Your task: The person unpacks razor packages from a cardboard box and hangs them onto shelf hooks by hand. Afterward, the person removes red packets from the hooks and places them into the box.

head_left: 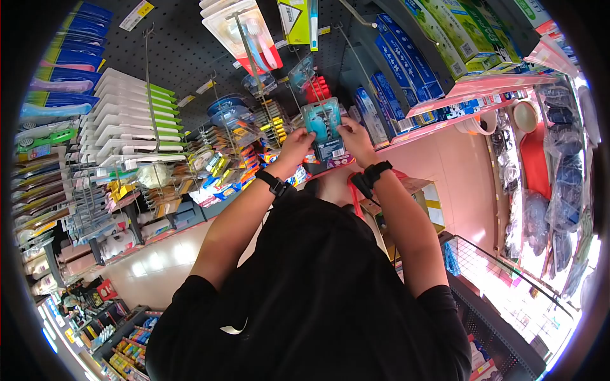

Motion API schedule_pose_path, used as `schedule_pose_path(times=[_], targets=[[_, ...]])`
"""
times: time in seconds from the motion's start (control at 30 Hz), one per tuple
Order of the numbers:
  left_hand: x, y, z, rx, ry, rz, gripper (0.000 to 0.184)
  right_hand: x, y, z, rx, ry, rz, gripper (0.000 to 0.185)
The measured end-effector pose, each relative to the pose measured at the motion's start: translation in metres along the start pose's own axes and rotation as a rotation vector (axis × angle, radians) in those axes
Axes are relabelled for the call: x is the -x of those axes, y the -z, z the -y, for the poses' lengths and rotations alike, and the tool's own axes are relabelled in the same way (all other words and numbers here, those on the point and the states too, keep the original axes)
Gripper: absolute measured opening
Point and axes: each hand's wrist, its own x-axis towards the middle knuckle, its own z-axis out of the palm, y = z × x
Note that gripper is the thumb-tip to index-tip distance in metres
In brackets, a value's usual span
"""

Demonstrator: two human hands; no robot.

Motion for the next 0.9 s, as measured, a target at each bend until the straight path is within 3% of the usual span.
schedule_pose_path(times=[0.43, 0.53, 0.7, 0.77, 0.83, 0.9], targets=[[-0.012, 0.005, -0.003, -0.009, -0.028, -0.024, 0.029, -0.019, -0.012, 0.001, -0.015, -0.004, -0.050, 0.029], [-0.019, 0.009, 0.000, 0.002, -0.027, -0.017, 0.042, -0.025, -0.018, 0.001, -0.040, 0.013, -0.104, 0.030], [-0.031, 0.018, 0.012, -0.003, -0.050, 0.012, 0.040, -0.017, -0.016, 0.034, -0.038, 0.008, -0.089, 0.031], [-0.028, 0.019, 0.013, -0.059, -0.043, -0.008, 0.045, -0.020, -0.018, 0.037, -0.088, -0.048, -0.086, 0.032], [-0.022, 0.017, 0.008, -0.078, -0.019, -0.023, 0.052, -0.031, -0.026, 0.031, -0.014, 0.086, -0.145, 0.033], [-0.021, 0.018, 0.007, -0.060, -0.012, 0.005, 0.058, -0.035, -0.028, 0.026, -0.079, -0.002, -0.123, 0.034]])
